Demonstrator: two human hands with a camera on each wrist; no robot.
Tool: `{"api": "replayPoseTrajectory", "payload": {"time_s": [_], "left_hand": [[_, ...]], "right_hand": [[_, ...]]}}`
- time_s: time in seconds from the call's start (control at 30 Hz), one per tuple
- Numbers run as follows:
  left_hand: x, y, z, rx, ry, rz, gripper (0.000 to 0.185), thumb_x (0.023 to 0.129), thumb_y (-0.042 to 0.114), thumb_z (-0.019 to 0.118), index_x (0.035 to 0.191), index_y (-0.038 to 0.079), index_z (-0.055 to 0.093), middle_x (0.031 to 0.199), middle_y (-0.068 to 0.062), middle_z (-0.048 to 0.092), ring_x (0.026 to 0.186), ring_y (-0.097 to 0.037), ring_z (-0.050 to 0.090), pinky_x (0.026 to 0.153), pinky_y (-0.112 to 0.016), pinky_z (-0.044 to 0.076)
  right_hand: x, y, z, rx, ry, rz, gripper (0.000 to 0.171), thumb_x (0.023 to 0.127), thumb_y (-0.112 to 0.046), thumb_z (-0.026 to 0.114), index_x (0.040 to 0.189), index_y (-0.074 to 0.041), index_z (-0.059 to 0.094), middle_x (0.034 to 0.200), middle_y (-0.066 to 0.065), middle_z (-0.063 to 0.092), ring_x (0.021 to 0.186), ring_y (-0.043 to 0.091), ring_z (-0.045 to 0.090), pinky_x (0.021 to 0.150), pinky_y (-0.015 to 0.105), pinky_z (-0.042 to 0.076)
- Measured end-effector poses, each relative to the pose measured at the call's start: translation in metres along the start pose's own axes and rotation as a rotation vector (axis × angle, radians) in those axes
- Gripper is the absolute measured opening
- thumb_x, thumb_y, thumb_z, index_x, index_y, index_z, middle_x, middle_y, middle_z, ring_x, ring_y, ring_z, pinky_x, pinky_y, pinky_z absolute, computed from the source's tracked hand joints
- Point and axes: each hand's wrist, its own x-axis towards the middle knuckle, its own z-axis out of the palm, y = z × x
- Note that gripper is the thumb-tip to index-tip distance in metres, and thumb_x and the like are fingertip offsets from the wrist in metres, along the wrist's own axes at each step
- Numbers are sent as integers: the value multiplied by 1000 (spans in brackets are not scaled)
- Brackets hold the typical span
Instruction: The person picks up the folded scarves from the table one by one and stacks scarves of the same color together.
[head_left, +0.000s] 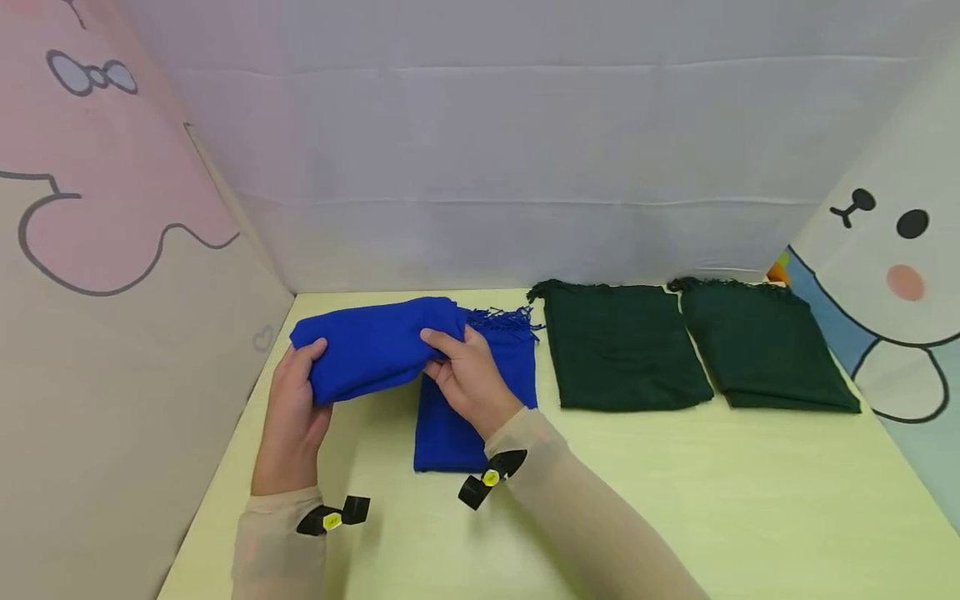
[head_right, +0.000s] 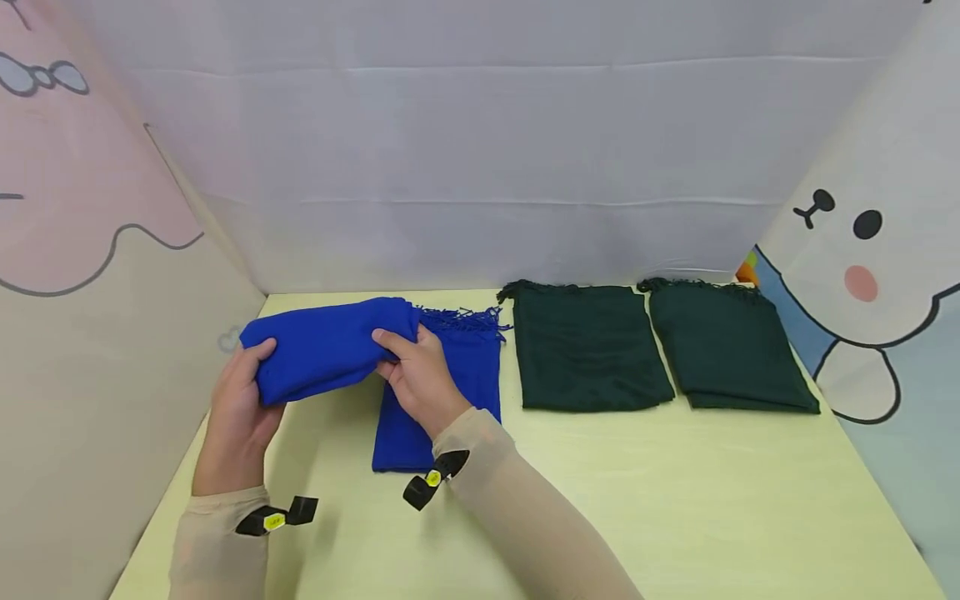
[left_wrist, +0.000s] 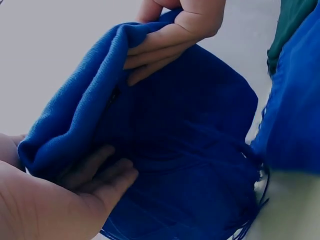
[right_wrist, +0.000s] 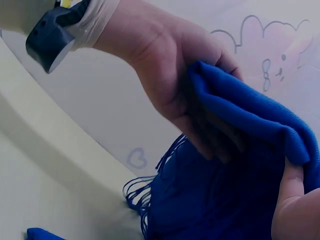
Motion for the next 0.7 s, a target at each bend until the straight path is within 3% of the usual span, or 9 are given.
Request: {"api": "replayPoseTrajectory", "payload": {"time_s": [0.07, 0.33, 0.57, 0.7], "left_hand": [[3, -1, 7, 16, -14, 6, 59, 105, 23, 50, 157, 12, 27, 158, -7, 25, 132, -16, 40, 98, -21, 47], [21, -9, 35, -18, -131, 35, 51, 105, 19, 48, 153, 9, 33, 156, -6, 30, 131, -15, 42, 102, -23, 44], [38, -15, 64, -16, -232, 25, 43, 105, 18, 48, 146, 9, 39, 151, -5, 33, 125, -14, 43, 102, -25, 42], [48, -17, 81, -42, -294, 15, 40, 105, 18, 48, 143, 9, 41, 147, -6, 36, 118, -13, 47, 98, -24, 45]], "right_hand": [[-2, -7, 0, 9, -7, -20, 49, 97, 0, 60, 142, -9, 41, 107, 7, 60, 95, 16, 67, 87, 31, 56], [-4, -34, -11, -27, 42, -112, 42, 98, -3, 61, 136, -8, 45, 99, 6, 58, 81, 14, 65, 76, 26, 56], [-5, -60, -25, -85, 90, -201, 19, 97, -4, 62, 113, -8, 54, 86, 4, 55, 72, 15, 61, 69, 25, 53], [-8, -76, -30, -114, 108, -250, 15, 97, -3, 62, 108, -9, 54, 84, 3, 54, 70, 14, 58, 65, 25, 51]]}}
